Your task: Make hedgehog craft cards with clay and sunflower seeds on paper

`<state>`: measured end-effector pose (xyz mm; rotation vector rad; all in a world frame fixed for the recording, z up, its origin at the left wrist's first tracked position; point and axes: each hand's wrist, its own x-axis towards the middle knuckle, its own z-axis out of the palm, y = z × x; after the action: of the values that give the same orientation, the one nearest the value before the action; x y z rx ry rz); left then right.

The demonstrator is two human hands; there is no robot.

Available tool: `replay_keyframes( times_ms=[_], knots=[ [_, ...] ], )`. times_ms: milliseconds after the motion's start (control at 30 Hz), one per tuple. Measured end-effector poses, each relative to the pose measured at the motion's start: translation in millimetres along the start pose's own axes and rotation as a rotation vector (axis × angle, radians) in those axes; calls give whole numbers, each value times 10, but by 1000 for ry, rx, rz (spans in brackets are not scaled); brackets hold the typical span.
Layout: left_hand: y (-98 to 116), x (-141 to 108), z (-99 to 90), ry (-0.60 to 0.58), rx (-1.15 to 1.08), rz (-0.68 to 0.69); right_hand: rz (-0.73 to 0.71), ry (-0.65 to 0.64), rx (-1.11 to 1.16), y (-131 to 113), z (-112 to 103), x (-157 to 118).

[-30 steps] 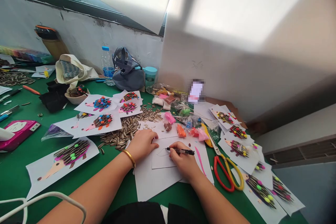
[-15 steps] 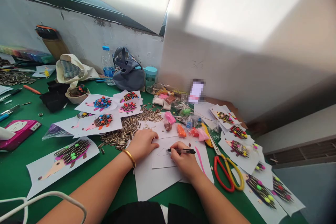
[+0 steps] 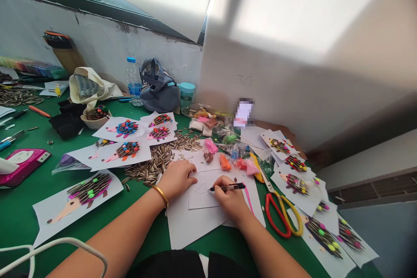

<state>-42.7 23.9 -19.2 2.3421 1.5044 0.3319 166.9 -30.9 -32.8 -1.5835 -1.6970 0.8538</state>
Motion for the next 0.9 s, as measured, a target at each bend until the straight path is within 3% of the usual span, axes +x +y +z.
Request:
replay_keyframes(
  times_ms=[133, 700, 900],
  knots=[
    [-9, 0, 7, -1, -1, 0, -3, 23, 59, 0, -12, -1],
    [-6, 2, 19, 1, 3, -3, 4, -103, 45, 27, 32, 10],
    [-9, 2, 18, 4, 6, 0, -15, -48, 7, -1, 10, 27]
  ],
)
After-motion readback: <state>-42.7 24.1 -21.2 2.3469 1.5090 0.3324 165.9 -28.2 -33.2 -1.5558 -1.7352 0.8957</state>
